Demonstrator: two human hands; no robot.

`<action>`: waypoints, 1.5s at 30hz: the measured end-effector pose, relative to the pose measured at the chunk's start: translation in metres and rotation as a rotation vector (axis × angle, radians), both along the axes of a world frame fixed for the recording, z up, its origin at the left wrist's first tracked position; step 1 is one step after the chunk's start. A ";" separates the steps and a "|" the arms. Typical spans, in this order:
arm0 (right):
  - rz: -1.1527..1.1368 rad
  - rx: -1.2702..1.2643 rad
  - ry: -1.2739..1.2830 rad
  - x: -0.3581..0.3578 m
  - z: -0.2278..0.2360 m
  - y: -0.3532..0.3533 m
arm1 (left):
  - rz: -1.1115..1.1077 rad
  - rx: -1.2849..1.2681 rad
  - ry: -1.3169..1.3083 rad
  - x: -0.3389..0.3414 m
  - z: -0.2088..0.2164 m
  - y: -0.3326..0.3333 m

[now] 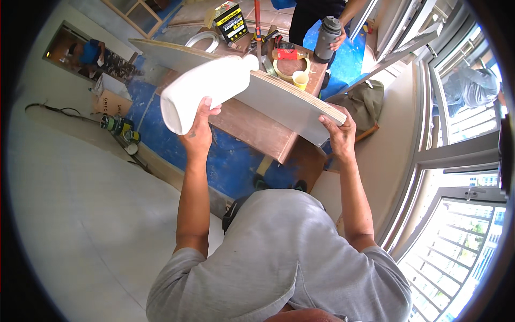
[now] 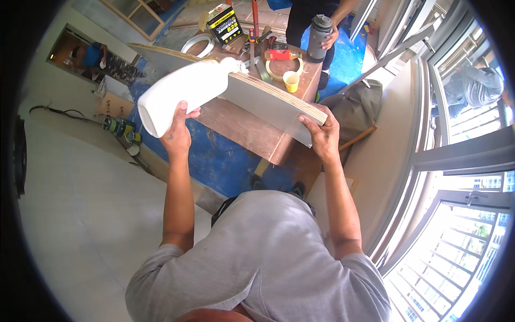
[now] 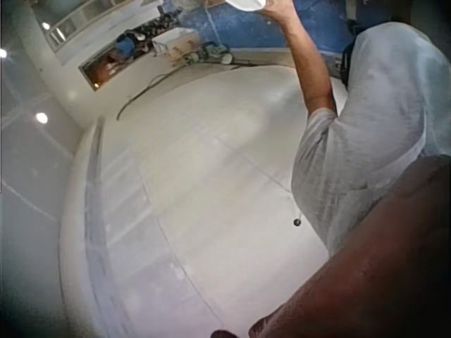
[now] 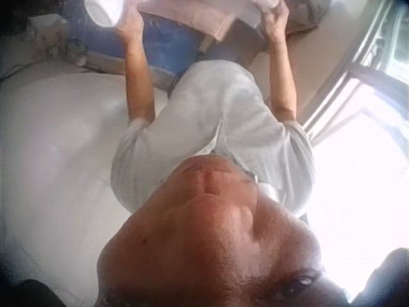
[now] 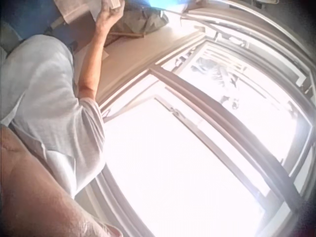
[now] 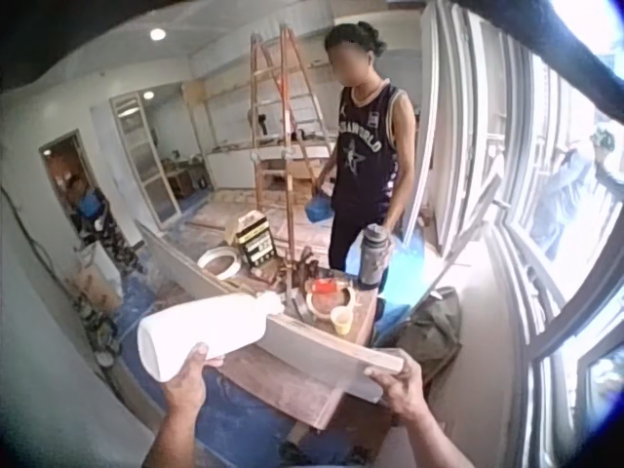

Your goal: The person applies glue from a white bottle onto the edge of a wooden board and then spreads it with a small wooden block.

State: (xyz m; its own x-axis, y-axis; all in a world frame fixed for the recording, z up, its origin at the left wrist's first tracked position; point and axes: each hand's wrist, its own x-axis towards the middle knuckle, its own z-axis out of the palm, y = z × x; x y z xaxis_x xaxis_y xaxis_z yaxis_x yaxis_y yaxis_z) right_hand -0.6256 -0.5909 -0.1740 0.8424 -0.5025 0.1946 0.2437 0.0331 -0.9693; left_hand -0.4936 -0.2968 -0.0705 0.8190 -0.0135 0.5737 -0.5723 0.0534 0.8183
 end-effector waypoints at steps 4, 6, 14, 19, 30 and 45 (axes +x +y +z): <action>0.007 0.017 -0.007 0.000 -0.001 0.000 | 0.161 -0.028 0.063 0.009 0.007 0.006; 0.016 0.036 -0.021 0.003 -0.003 0.001 | 0.100 -0.052 0.059 0.007 0.004 0.007; 0.038 0.025 -0.005 0.002 -0.007 -0.002 | 0.135 -0.003 0.103 -0.003 0.005 0.000; 0.061 0.059 -0.049 0.000 -0.007 -0.001 | 0.011 0.039 0.096 -0.029 0.001 -0.009; 0.093 0.062 -0.063 0.000 -0.009 -0.003 | 0.060 0.006 0.093 -0.043 -0.006 -0.018; 0.103 0.071 -0.080 0.000 -0.015 -0.005 | -0.116 0.031 0.152 -0.086 0.001 -0.048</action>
State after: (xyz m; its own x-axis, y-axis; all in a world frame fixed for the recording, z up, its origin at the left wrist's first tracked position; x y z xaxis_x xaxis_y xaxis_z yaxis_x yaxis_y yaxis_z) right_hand -0.6260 -0.5957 -0.1889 0.8735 -0.4290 0.2303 0.3117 0.1292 -0.9413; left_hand -0.5791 -0.3445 -0.0697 0.8882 -0.1281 0.4412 -0.4334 0.0853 0.8972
